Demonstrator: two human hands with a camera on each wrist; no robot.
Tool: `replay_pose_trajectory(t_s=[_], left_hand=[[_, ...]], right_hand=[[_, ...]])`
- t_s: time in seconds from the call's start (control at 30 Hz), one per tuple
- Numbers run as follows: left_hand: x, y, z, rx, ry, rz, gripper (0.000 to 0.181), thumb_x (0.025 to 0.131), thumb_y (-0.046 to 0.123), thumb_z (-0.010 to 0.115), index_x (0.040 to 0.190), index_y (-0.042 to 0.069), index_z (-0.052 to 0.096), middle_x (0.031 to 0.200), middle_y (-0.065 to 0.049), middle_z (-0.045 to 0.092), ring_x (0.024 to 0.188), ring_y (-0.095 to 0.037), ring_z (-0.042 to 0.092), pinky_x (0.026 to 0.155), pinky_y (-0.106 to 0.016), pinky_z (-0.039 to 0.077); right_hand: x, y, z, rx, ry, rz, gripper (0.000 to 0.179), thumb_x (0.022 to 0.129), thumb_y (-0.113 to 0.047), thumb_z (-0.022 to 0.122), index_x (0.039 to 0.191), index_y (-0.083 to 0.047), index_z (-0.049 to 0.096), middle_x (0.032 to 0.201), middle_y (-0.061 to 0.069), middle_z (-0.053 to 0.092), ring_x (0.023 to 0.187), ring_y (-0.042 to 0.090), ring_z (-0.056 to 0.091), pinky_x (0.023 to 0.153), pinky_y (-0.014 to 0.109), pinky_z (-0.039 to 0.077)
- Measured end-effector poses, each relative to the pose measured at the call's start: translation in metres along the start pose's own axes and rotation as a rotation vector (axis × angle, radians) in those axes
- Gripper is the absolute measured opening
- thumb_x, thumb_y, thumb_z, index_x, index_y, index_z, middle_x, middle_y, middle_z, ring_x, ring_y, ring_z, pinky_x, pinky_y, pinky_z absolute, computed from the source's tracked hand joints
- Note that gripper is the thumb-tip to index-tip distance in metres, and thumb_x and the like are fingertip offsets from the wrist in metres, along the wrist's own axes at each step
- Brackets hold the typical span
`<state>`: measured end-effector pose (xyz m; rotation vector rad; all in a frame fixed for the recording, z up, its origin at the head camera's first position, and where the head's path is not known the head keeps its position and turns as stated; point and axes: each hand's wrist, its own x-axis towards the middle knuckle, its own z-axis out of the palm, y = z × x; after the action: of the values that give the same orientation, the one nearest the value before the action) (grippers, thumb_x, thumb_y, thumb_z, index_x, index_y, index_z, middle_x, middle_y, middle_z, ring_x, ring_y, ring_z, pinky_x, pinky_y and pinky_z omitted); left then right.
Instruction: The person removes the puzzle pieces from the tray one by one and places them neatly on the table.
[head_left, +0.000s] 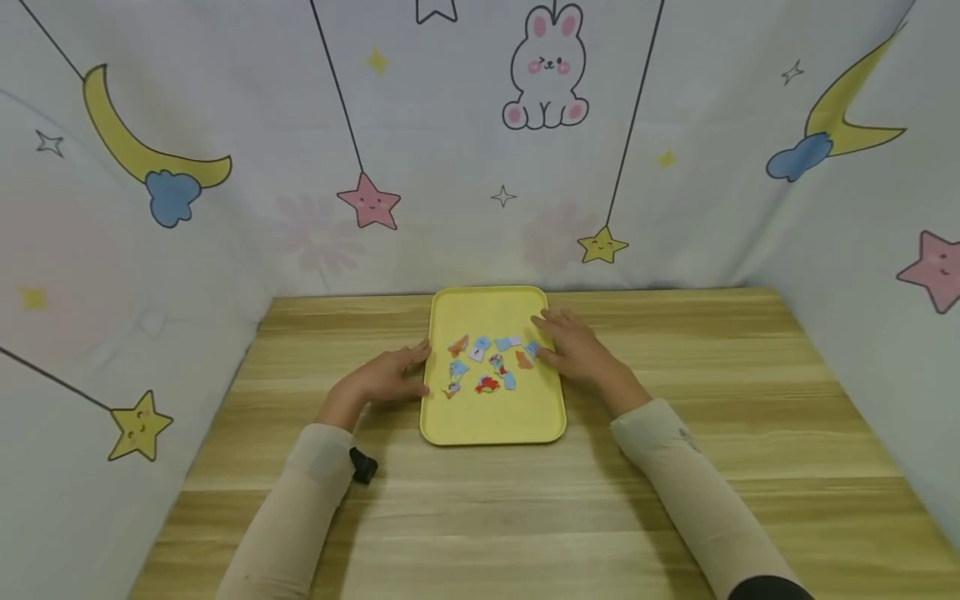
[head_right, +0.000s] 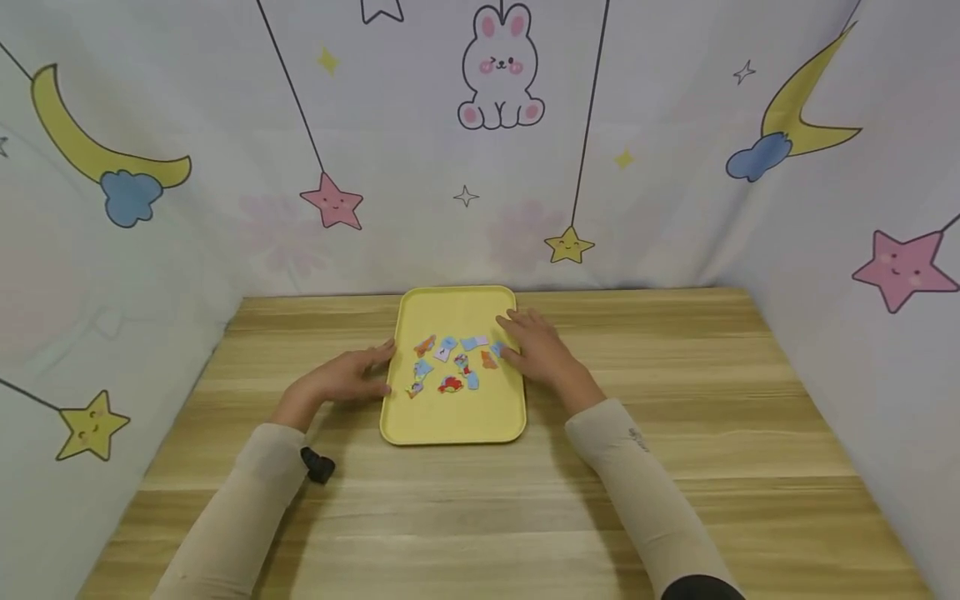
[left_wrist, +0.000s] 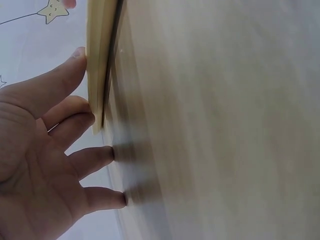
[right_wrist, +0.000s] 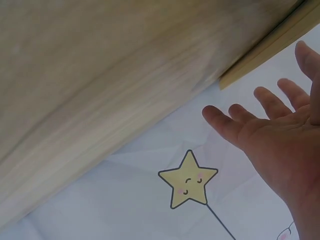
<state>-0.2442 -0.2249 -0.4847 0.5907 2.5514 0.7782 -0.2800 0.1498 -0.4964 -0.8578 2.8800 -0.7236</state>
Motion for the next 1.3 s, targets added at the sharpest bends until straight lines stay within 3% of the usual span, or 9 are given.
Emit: replay_pose_trajectory(t_s=[0.27,0.63,0.93,1.3], left_hand=[[-0.001,-0.002,0.003,-0.019,-0.006,-0.005,0.084,0.099,0.026,0.074,0.164,-0.001,0.029,0.173,-0.016,0.019,0.156,-0.052,0.015,0.127,-0.061,0.018],[0.001,0.002,0.001,0.011,0.005,0.003,0.083,0.1,0.026,0.073,0.164,-0.001,0.029,0.173,-0.016,0.02,0.156,-0.051,0.018,0.127,-0.06,0.02],[0.0,0.002,0.002,0.015,-0.013,-0.03,0.084,0.1,0.027,0.074,0.165,0.001,0.027,0.174,-0.015,0.018,0.158,-0.045,0.02,0.128,-0.058,0.021],[-0.003,0.004,-0.001,0.032,-0.007,0.005,0.082,0.1,0.026,0.073,0.164,-0.002,0.029,0.173,-0.017,0.02,0.157,-0.047,0.021,0.127,-0.059,0.021]], right_hand=[[0.002,-0.001,0.003,-0.031,-0.064,-0.006,0.05,0.105,-0.016,0.064,0.152,-0.001,0.055,0.159,0.027,0.045,0.152,0.054,0.029,0.121,0.07,0.025],[0.008,0.0,0.002,-0.113,-0.098,-0.082,0.044,0.105,-0.012,0.064,0.145,0.004,0.061,0.15,0.027,0.056,0.144,0.05,0.044,0.122,0.065,0.03],[0.007,0.0,0.007,-0.088,-0.109,-0.1,0.039,0.104,-0.008,0.064,0.142,0.003,0.064,0.147,0.025,0.059,0.141,0.049,0.048,0.121,0.065,0.031],[0.007,-0.002,0.012,-0.149,-0.016,-0.143,0.026,0.1,-0.008,0.071,0.123,0.002,0.075,0.123,0.017,0.071,0.122,0.038,0.061,0.107,0.053,0.049]])
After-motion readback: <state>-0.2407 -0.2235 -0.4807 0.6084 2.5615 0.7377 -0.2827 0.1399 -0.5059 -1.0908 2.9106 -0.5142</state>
